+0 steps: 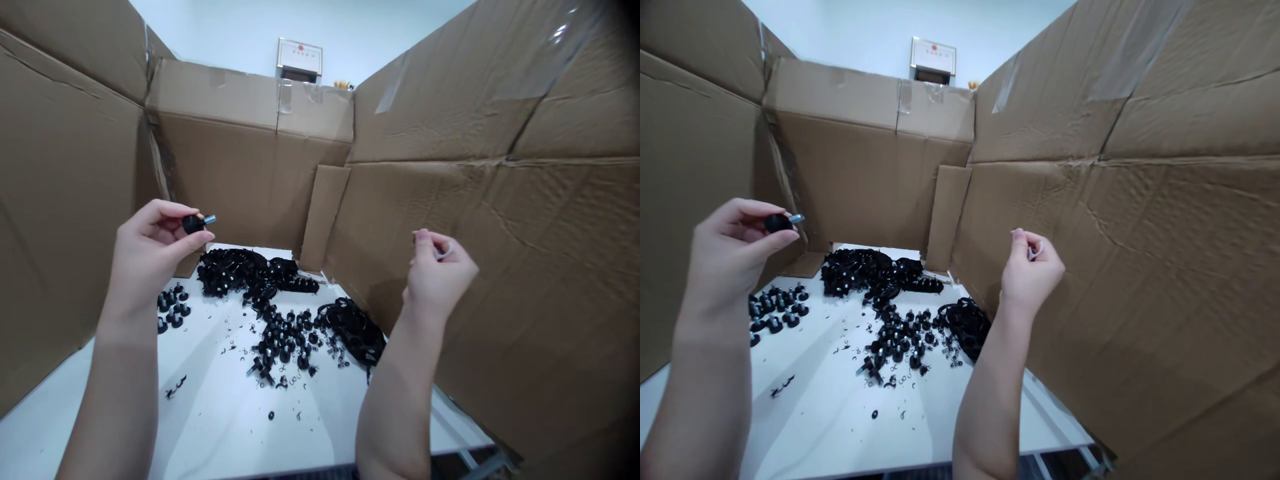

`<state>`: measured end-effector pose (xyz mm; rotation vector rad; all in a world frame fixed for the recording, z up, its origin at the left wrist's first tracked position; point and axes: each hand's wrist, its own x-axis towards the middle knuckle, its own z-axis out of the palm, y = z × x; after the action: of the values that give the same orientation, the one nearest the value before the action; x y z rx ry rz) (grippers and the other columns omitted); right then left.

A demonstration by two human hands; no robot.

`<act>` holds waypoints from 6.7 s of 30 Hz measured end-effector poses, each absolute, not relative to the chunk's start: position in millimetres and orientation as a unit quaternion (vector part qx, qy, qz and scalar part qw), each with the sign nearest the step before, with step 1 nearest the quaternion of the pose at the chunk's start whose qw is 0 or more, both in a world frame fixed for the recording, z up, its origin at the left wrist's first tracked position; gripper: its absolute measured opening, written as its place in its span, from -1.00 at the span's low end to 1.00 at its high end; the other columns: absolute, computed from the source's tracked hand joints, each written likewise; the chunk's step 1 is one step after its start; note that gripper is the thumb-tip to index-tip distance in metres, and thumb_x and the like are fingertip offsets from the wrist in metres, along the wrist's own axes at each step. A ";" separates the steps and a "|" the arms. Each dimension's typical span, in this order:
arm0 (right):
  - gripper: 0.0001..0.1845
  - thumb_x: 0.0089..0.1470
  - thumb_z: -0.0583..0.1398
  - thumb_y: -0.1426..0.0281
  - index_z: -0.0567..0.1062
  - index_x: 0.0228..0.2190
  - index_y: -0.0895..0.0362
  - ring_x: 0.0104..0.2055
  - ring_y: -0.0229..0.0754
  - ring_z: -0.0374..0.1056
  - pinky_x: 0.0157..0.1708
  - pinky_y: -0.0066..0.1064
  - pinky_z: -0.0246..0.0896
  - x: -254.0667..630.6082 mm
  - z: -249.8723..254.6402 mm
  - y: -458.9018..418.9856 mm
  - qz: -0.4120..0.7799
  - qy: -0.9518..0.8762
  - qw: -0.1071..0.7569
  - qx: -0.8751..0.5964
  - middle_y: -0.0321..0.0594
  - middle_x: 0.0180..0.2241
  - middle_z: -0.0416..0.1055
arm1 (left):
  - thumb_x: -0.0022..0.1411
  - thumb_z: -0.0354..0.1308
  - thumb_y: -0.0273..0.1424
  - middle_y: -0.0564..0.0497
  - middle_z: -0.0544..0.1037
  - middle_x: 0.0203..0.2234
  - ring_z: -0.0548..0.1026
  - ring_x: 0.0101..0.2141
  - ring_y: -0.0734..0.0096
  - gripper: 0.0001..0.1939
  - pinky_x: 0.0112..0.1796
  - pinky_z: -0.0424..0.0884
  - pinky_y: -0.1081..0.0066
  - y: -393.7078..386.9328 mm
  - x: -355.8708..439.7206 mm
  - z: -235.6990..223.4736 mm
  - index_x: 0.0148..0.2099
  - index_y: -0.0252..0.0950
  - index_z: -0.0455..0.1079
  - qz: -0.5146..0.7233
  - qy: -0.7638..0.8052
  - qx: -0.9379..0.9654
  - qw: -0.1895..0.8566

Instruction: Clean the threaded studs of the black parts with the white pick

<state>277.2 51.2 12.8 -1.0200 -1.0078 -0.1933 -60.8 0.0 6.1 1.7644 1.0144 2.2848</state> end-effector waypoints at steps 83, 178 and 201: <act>-0.74 0.08 0.13 0.23 0.36 -0.55 0.10 -0.58 -0.29 0.13 -0.49 -0.39 0.03 227.2 4.7 70.4 0.008 -0.560 0.673 -0.482 -0.32 -0.60 0.32 | -0.15 0.46 -0.33 0.09 0.51 -0.53 0.46 -0.51 0.56 -0.69 -0.46 0.39 0.57 34.7 -56.2 -4.0 -0.39 -0.29 0.41 0.671 0.245 0.561 0.417; -0.86 0.09 0.25 0.49 0.53 -0.48 0.09 -0.42 -0.35 0.31 -0.53 -0.48 0.17 166.4 3.6 2.6 0.035 -0.787 0.611 -0.079 -0.29 -0.37 0.42 | 0.39 0.02 -0.34 -0.02 0.46 -0.53 0.43 -0.54 0.62 -0.67 -0.46 0.45 0.63 28.9 -4.7 -0.2 -0.33 -0.46 0.44 0.708 0.180 0.364 0.578; -0.65 0.02 0.18 0.35 0.59 -0.15 0.18 -0.14 0.10 0.52 -0.05 -0.07 0.32 227.0 9.1 52.1 -0.078 -0.602 0.507 -0.612 -0.04 -0.24 0.62 | 0.13 0.25 -0.58 -0.01 0.58 -0.25 0.56 -0.22 0.47 -0.83 -0.08 0.53 0.48 12.8 -35.0 4.9 -0.21 -0.30 0.55 0.659 0.160 0.541 0.498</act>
<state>227.0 52.1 9.1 -1.4756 -1.4516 -0.1875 -35.0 12.8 4.9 1.3106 0.3865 1.5946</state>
